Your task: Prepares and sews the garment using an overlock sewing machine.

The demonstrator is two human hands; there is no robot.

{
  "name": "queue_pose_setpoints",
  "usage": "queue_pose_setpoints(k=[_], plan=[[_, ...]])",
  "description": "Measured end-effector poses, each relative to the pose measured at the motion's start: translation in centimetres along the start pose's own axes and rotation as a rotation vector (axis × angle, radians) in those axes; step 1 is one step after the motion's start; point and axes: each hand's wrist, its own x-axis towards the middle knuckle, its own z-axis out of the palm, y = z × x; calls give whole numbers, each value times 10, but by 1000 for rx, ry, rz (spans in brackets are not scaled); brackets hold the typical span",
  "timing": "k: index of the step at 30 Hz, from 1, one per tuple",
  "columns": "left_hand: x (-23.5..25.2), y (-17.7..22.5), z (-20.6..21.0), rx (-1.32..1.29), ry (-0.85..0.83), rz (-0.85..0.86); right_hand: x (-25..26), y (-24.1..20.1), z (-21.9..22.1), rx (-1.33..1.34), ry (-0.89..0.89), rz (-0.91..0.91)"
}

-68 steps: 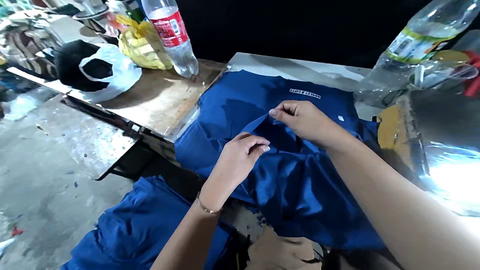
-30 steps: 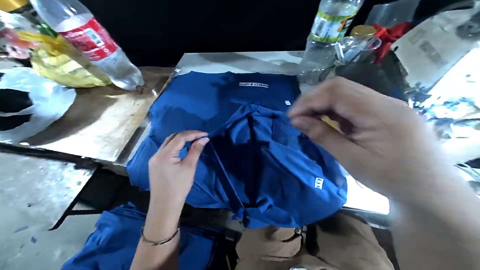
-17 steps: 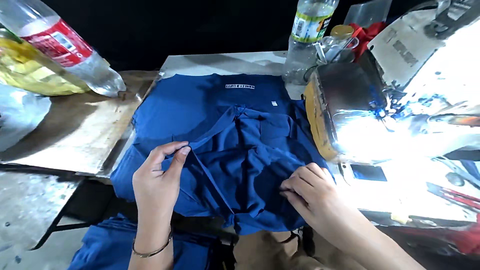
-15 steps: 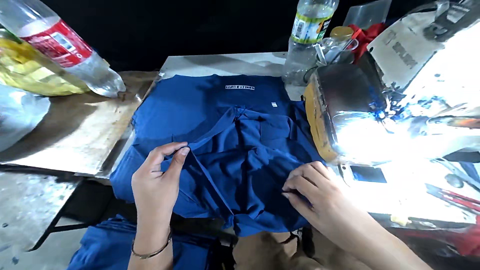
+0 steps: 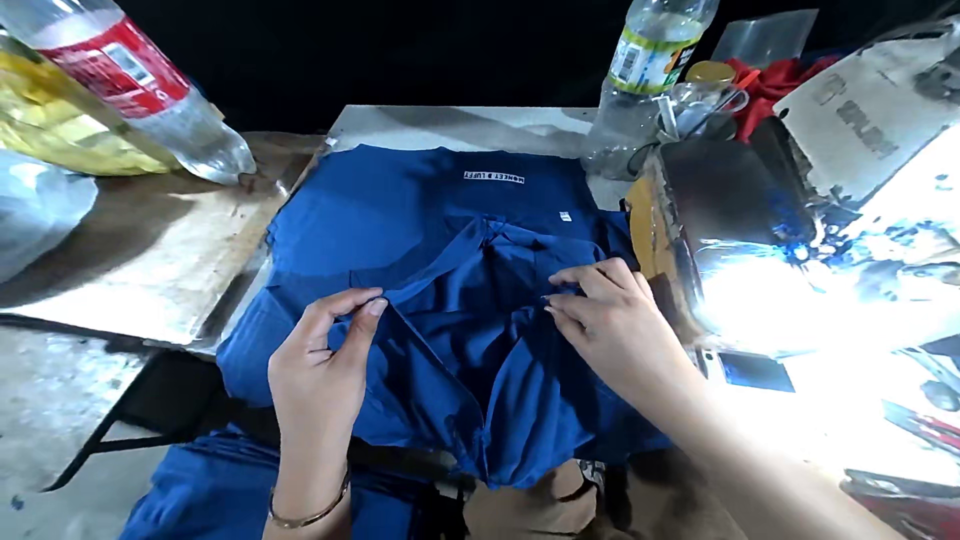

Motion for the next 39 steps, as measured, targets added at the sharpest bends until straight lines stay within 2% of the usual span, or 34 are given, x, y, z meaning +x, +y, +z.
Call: queue_pose_setpoints(k=[4,13,19,22,30,35,39], plan=[[1,-3,0,-2,-5,11,-2,-1,6,-61,-26,-12],[7,-6,4,9,33,-26,-10,-5,4,-99,94,-34],[14,-8,7,34,5,-59,-12,-3,3,10,13,-19],[15,-8,9,21,-13,-60,-14,-4,6,37,68,-13],[16,-8,9,16,-18,-67,-14,-10,13,-97,25,47],[17,-12,6,-8,-1,-63,-18,-18,12,-71,161,71],[18,-13,-3,-164,81,-69,-22,-29,-27,9,304,127]])
